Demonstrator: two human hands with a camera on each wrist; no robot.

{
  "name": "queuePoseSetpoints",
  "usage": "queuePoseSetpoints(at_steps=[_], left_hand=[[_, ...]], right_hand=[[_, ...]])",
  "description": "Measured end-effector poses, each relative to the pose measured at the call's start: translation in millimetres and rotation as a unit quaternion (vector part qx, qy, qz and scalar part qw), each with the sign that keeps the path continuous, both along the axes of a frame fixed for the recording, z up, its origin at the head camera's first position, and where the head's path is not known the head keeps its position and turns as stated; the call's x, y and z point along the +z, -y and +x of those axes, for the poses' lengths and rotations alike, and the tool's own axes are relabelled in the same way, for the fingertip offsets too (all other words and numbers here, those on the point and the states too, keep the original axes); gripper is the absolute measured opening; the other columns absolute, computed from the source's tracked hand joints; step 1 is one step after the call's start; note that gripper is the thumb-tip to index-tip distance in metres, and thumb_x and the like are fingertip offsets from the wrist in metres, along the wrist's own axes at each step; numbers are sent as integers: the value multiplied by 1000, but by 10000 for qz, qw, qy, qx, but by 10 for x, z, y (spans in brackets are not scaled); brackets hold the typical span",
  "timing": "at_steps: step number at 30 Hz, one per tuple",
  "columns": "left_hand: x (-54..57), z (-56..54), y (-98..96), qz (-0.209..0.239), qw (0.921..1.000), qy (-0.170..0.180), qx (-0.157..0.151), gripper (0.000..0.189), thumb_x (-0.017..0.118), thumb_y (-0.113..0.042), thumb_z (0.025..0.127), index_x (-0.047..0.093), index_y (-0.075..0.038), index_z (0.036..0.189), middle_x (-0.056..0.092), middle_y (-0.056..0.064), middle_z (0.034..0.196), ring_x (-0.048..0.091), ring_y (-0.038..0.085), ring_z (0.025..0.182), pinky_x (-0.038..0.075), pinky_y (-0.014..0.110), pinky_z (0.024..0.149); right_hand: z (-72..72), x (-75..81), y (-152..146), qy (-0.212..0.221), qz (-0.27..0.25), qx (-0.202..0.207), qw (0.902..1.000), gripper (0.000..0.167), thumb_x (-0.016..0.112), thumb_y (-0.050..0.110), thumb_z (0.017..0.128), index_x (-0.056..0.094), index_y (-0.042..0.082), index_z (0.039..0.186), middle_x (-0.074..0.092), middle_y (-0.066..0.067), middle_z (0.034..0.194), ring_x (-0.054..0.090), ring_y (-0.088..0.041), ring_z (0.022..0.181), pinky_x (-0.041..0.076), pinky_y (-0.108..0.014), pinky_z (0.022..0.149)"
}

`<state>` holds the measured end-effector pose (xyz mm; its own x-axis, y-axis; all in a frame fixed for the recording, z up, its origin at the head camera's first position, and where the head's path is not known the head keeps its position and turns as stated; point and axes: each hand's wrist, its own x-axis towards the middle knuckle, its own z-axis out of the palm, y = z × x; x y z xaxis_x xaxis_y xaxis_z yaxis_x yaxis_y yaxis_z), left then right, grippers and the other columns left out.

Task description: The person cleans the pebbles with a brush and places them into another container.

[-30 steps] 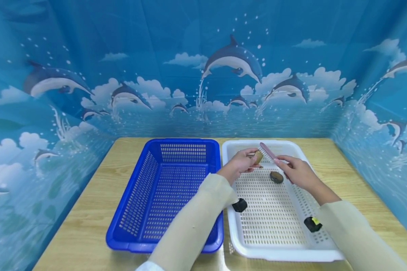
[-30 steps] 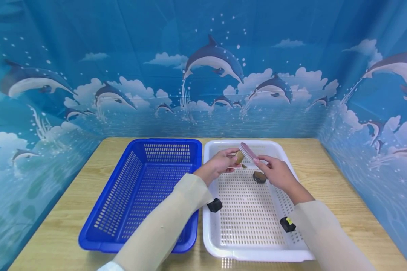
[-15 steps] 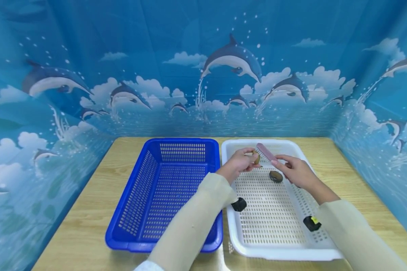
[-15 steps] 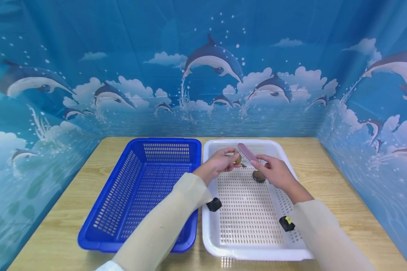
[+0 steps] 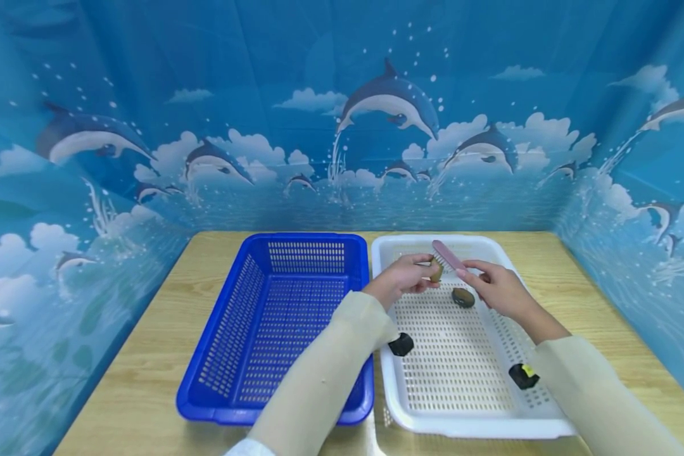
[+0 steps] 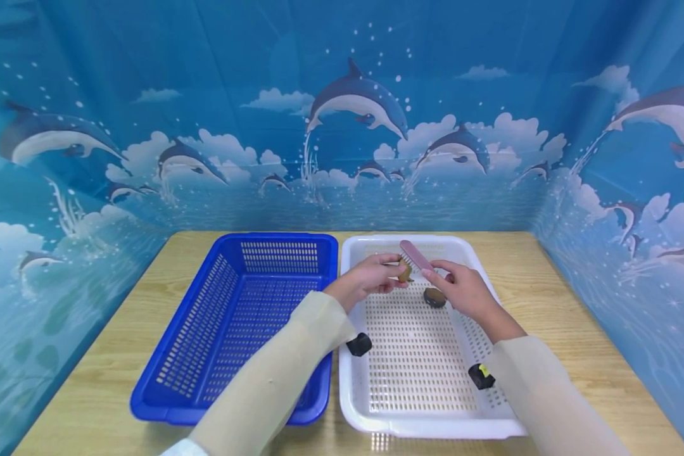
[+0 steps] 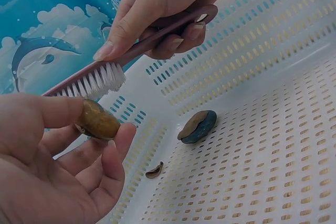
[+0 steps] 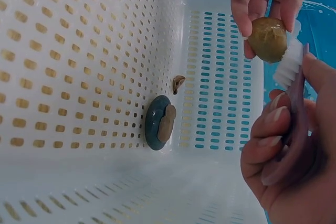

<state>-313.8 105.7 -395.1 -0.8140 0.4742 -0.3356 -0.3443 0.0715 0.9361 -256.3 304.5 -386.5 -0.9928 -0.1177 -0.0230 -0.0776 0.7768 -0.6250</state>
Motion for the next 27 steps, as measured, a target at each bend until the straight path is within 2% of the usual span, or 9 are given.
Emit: queuePoseSetpoints(at_steps=[8,15,22,25,27], left_hand=[[3,0,-3,97,9999,-25,-97,47,60,-12,97,47,-9,142,62,25,123,63,12,70,41,17,52],[8,5,-15,194,9996,-185,56,40,54,-13,101,48,-6,140,66,25,115,62,10,66,42,16,52],[13,-2,-11,239,9989,-98,389,35,50,-15,103,51,-9,137,72,18,98,63,8,63,44,16,52],[30,4,-7,231,9979,-76,594,34,52,-15,102,51,-9,136,73,17,97,70,24,78,43,16,52],[34,5,-9,241,9969,-68,745,36,53,-15,101,51,-9,136,73,17,97,71,28,90,43,15,51]], right_hand=[[-28,-20,-6,19,-7,-36,10000,69,44,58,98,48,3,140,47,0,54,44,-16,45,38,-31,42],[-43,-33,-16,58,-80,-44,9999,69,44,58,98,48,4,140,47,-2,55,43,-16,44,38,-31,42],[-45,-40,-11,80,-87,-50,9999,70,43,59,98,47,4,141,47,-2,55,43,-16,44,38,-31,43],[-47,-34,-7,89,-50,-40,9999,70,43,59,98,47,3,141,48,-3,55,43,-16,44,38,-31,42],[-44,-32,-4,94,-14,-41,9999,70,43,58,98,47,3,141,49,-4,55,43,-16,44,38,-31,42]])
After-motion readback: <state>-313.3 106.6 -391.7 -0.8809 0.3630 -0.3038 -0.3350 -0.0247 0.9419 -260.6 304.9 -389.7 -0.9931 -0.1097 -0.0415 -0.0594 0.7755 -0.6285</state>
